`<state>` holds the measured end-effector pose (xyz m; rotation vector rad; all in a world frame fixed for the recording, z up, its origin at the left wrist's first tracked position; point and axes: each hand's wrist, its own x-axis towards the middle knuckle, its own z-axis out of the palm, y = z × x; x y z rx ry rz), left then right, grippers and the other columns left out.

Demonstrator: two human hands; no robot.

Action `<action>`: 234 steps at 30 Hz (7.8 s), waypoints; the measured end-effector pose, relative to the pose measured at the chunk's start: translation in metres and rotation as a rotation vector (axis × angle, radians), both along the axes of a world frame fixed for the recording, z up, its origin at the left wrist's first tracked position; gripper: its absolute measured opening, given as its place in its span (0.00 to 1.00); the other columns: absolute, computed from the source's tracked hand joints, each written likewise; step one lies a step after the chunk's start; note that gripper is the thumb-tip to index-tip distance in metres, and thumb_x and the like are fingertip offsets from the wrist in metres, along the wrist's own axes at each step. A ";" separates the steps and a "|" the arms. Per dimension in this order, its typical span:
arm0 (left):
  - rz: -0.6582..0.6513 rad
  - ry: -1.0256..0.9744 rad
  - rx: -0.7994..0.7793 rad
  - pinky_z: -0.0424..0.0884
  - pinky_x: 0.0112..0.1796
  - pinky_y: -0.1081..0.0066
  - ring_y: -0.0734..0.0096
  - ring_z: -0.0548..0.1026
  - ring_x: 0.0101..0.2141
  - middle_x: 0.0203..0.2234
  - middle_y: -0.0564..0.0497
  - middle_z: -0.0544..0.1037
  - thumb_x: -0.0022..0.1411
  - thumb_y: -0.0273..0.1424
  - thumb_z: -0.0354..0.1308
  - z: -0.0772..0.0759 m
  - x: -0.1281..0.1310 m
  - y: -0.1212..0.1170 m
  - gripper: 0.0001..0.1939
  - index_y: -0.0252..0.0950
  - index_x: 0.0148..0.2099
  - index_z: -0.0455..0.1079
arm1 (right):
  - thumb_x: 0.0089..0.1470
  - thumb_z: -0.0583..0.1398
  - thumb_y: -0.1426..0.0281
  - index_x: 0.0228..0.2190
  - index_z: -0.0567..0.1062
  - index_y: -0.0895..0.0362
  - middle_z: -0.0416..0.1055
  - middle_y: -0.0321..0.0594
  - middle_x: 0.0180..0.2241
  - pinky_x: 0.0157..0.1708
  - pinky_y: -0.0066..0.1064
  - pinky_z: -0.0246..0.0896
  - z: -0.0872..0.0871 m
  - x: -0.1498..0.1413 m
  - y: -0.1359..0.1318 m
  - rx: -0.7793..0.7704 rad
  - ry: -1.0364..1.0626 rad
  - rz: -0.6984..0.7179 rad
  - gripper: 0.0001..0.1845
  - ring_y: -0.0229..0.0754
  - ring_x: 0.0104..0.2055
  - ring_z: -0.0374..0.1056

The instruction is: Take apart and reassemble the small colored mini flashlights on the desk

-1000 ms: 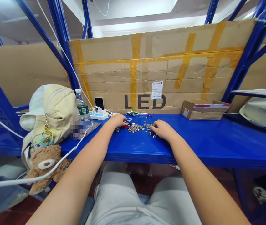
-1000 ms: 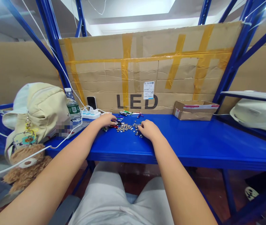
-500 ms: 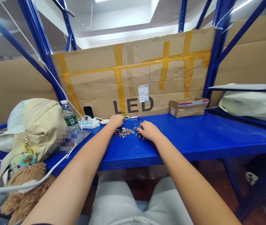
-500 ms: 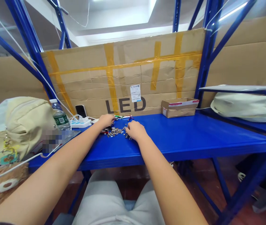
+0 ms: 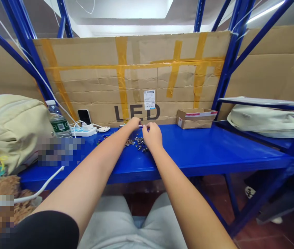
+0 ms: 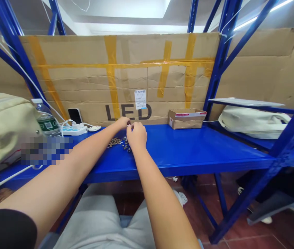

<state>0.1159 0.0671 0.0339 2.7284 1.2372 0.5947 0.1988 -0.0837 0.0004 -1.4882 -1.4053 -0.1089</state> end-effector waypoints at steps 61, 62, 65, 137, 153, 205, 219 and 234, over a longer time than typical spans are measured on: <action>-0.260 -0.316 0.009 0.65 0.40 0.72 0.70 0.72 0.33 0.31 0.49 0.77 0.68 0.39 0.38 -0.019 -0.088 -0.102 0.24 0.32 0.30 0.68 | 0.64 0.44 0.63 0.38 0.69 0.59 0.75 0.51 0.36 0.32 0.32 0.54 -0.004 -0.024 -0.008 -0.388 -0.674 0.079 0.18 0.48 0.38 0.71; -0.236 -0.326 0.005 0.66 0.41 0.72 0.70 0.72 0.33 0.30 0.49 0.77 0.68 0.39 0.37 -0.019 -0.088 -0.103 0.24 0.32 0.29 0.68 | 0.64 0.43 0.63 0.37 0.69 0.59 0.75 0.51 0.36 0.32 0.32 0.53 -0.004 -0.025 -0.009 -0.398 -0.676 0.068 0.19 0.49 0.37 0.71; -0.181 -0.311 0.028 0.66 0.42 0.71 0.69 0.72 0.33 0.30 0.49 0.77 0.68 0.38 0.38 -0.018 -0.087 -0.104 0.24 0.32 0.29 0.69 | 0.64 0.43 0.62 0.36 0.69 0.58 0.75 0.50 0.36 0.31 0.32 0.53 -0.002 -0.027 -0.012 -0.417 -0.670 0.031 0.20 0.50 0.38 0.71; -0.255 -0.121 -0.634 0.57 0.23 0.76 0.79 0.59 0.20 0.20 0.55 0.67 0.59 0.53 0.49 -0.006 -0.132 -0.084 0.25 0.37 0.39 0.73 | 0.57 0.47 0.61 0.24 0.60 0.54 0.64 0.33 0.24 0.31 0.29 0.52 -0.010 -0.020 -0.002 -0.225 -0.133 0.440 0.14 0.39 0.29 0.59; -0.199 0.127 -0.166 0.65 0.42 0.78 0.70 0.74 0.43 0.45 0.52 0.77 0.56 0.30 0.57 -0.009 -0.144 -0.063 0.16 0.37 0.48 0.73 | 0.52 0.55 0.65 0.26 0.69 0.55 0.71 0.39 0.30 0.32 0.30 0.54 -0.016 -0.010 0.005 -0.297 -0.346 0.230 0.08 0.40 0.32 0.64; 0.259 0.201 0.073 0.65 0.43 0.72 0.64 0.73 0.41 0.41 0.47 0.78 0.60 0.37 0.53 -0.033 -0.148 -0.032 0.14 0.38 0.44 0.75 | 0.51 0.58 0.70 0.30 0.77 0.55 0.70 0.43 0.38 0.40 0.32 0.59 -0.018 -0.010 0.009 -0.311 -0.524 0.165 0.07 0.44 0.40 0.67; 0.214 0.103 0.169 0.66 0.45 0.69 0.62 0.72 0.46 0.45 0.46 0.76 0.66 0.38 0.42 -0.023 -0.128 -0.040 0.19 0.35 0.44 0.71 | 0.54 0.56 0.67 0.32 0.75 0.57 0.71 0.42 0.37 0.41 0.33 0.59 -0.011 -0.007 -0.010 -0.143 -0.421 0.164 0.09 0.43 0.40 0.66; 0.391 0.449 -0.076 0.64 0.52 0.55 0.45 0.62 0.57 0.61 0.34 0.55 0.62 0.52 0.40 -0.021 -0.043 0.055 0.37 0.34 0.65 0.50 | 0.55 0.55 0.67 0.28 0.73 0.56 0.72 0.42 0.33 0.38 0.35 0.60 -0.030 0.070 -0.059 0.049 -0.030 0.143 0.09 0.44 0.37 0.67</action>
